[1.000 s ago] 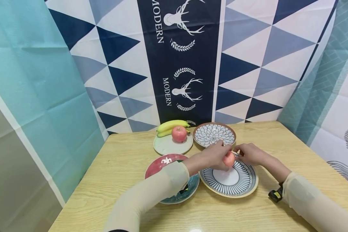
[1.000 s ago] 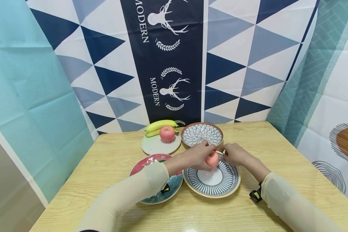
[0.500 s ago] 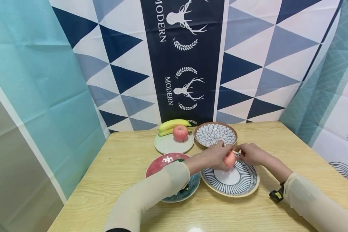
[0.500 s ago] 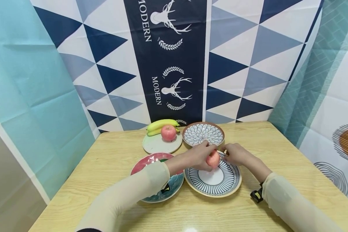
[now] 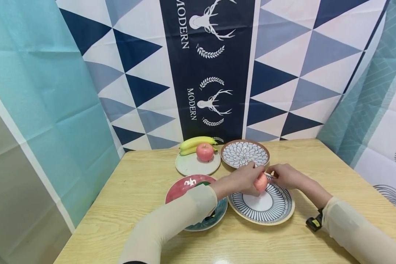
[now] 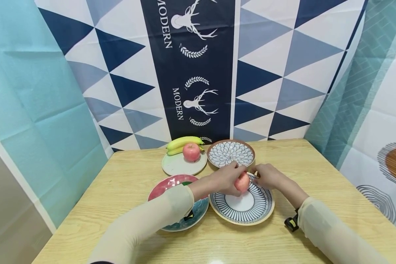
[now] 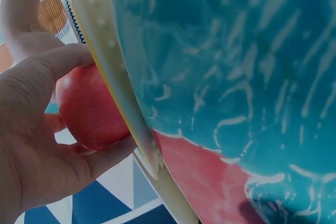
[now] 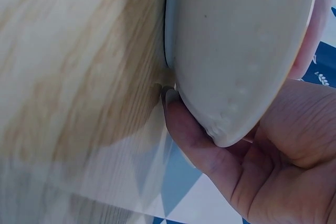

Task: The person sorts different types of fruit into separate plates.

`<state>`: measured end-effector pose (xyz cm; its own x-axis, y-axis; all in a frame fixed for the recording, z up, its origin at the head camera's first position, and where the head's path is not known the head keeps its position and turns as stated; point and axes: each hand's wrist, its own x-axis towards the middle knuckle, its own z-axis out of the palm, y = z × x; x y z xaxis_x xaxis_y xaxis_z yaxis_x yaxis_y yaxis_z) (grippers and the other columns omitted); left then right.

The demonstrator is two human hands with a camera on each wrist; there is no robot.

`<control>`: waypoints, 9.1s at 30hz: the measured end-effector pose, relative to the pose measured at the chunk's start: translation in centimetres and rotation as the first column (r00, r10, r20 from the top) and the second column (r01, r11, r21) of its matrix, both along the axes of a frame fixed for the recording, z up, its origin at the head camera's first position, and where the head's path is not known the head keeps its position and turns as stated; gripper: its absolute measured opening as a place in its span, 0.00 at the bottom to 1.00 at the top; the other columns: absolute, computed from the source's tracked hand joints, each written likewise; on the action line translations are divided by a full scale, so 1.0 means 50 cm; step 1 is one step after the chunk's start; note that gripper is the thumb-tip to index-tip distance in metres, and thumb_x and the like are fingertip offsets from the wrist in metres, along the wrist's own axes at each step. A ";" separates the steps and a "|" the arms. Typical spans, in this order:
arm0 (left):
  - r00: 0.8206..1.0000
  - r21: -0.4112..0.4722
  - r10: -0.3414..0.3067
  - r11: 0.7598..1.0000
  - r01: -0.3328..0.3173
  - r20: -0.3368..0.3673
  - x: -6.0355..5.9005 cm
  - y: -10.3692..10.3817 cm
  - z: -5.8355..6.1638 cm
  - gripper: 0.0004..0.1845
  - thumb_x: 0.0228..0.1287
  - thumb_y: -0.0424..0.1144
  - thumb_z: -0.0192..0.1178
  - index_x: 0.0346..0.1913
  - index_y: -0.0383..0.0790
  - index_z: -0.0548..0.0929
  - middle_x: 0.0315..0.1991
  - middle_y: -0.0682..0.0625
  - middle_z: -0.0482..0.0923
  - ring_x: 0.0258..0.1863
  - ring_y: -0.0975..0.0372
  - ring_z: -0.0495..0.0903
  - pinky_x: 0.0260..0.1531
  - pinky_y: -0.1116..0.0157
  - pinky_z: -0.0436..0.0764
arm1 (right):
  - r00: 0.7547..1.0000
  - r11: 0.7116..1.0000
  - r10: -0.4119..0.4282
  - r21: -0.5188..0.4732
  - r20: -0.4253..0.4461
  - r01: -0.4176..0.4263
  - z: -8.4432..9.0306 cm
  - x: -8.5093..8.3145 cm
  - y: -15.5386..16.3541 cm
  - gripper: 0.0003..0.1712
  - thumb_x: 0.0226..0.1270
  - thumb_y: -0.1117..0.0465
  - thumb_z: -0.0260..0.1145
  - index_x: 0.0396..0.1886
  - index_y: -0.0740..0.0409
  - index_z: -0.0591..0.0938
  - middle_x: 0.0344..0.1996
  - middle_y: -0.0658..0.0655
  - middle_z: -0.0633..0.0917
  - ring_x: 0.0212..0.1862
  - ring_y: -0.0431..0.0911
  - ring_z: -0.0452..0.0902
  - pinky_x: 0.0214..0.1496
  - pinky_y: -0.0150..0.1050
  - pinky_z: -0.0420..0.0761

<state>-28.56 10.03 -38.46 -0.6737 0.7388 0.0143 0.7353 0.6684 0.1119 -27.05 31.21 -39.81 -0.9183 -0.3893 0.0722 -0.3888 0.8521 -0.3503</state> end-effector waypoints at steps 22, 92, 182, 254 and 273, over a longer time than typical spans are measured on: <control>1.000 0.048 0.014 0.999 -0.013 -0.015 0.005 -0.025 0.064 0.54 0.55 0.80 0.63 0.80 0.56 0.67 0.67 0.49 0.70 0.57 0.61 0.76 0.55 0.64 0.79 | 0.999 0.999 0.033 -0.028 -0.021 -0.033 0.000 0.006 0.002 0.06 0.65 0.68 0.73 0.40 0.61 0.85 0.22 0.48 0.77 0.26 0.42 0.69 0.30 0.37 0.70; 0.906 -0.091 0.419 0.902 -0.422 -0.054 -0.255 -0.204 0.025 0.36 0.66 0.48 0.70 0.76 0.54 0.74 0.73 0.39 0.63 0.65 0.44 0.72 0.66 0.48 0.76 | 0.994 0.998 -0.060 -0.018 0.095 0.062 -0.008 0.001 -0.004 0.09 0.69 0.67 0.72 0.46 0.64 0.86 0.26 0.52 0.77 0.30 0.46 0.71 0.33 0.40 0.71; 0.980 -0.099 -0.152 0.985 0.139 -0.132 0.043 -0.115 0.148 0.40 0.55 0.47 0.81 0.72 0.62 0.77 0.58 0.50 0.71 0.48 0.61 0.74 0.45 0.66 0.81 | 0.998 0.999 -0.031 -0.005 0.054 0.031 -0.013 -0.009 0.001 0.06 0.69 0.64 0.74 0.42 0.60 0.87 0.26 0.51 0.78 0.30 0.46 0.71 0.34 0.40 0.71; 0.919 -0.301 -0.368 0.900 0.314 -0.143 0.131 -0.056 0.068 0.43 0.60 0.63 0.75 0.78 0.69 0.70 0.75 0.53 0.66 0.71 0.61 0.64 0.64 0.64 0.74 | 1.000 1.000 -0.010 -0.021 0.014 0.010 -0.015 -0.002 0.000 0.05 0.68 0.66 0.73 0.41 0.58 0.86 0.23 0.49 0.76 0.27 0.43 0.69 0.31 0.38 0.67; 0.919 -0.275 -0.371 0.905 0.325 -0.136 0.124 -0.068 0.069 0.43 0.58 0.62 0.77 0.77 0.66 0.72 0.68 0.53 0.67 0.64 0.65 0.66 0.61 0.67 0.74 | 0.999 0.999 -0.020 -0.032 0.045 0.021 -0.011 -0.008 0.001 0.04 0.68 0.66 0.72 0.41 0.58 0.86 0.22 0.49 0.75 0.27 0.43 0.68 0.30 0.38 0.66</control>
<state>-22.37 6.61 -34.99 -0.3758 0.9215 -0.0977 0.9178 0.3555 -0.1768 -27.43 31.24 -40.35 -0.9285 -0.3688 0.0428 -0.3548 0.8476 -0.3945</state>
